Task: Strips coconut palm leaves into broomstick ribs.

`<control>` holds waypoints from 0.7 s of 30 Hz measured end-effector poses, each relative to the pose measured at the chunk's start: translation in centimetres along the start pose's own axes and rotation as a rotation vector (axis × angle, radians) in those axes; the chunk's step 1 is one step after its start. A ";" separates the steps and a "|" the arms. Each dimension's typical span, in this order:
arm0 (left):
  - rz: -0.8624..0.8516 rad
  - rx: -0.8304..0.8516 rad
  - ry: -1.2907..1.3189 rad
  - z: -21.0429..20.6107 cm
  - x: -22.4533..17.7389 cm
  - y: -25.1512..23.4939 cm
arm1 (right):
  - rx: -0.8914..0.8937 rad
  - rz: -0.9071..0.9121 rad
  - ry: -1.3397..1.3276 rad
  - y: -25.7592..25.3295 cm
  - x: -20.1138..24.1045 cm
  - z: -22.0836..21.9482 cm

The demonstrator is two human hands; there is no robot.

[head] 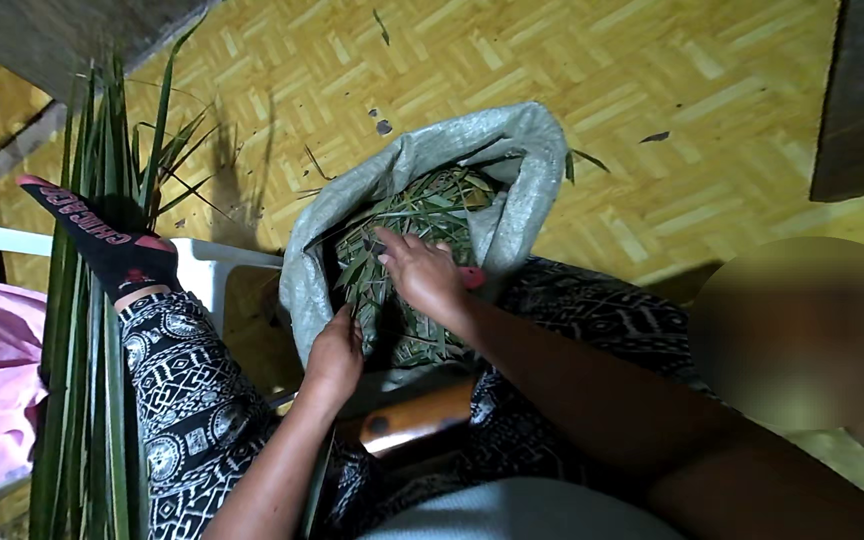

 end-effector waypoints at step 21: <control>0.005 0.010 0.008 0.1 -0.2 0.3 | -0.078 0.105 0.028 0.3 0.0 0.0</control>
Point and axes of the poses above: each hand's wrist, its own y-axis away from the middle knuckle, its own z-axis out of the back of the hand, x = y × z, the point moved 3 cm from there along -y, towards the middle knuckle, and after that the axes turned 6 degrees about z, right-handed, at the moved point
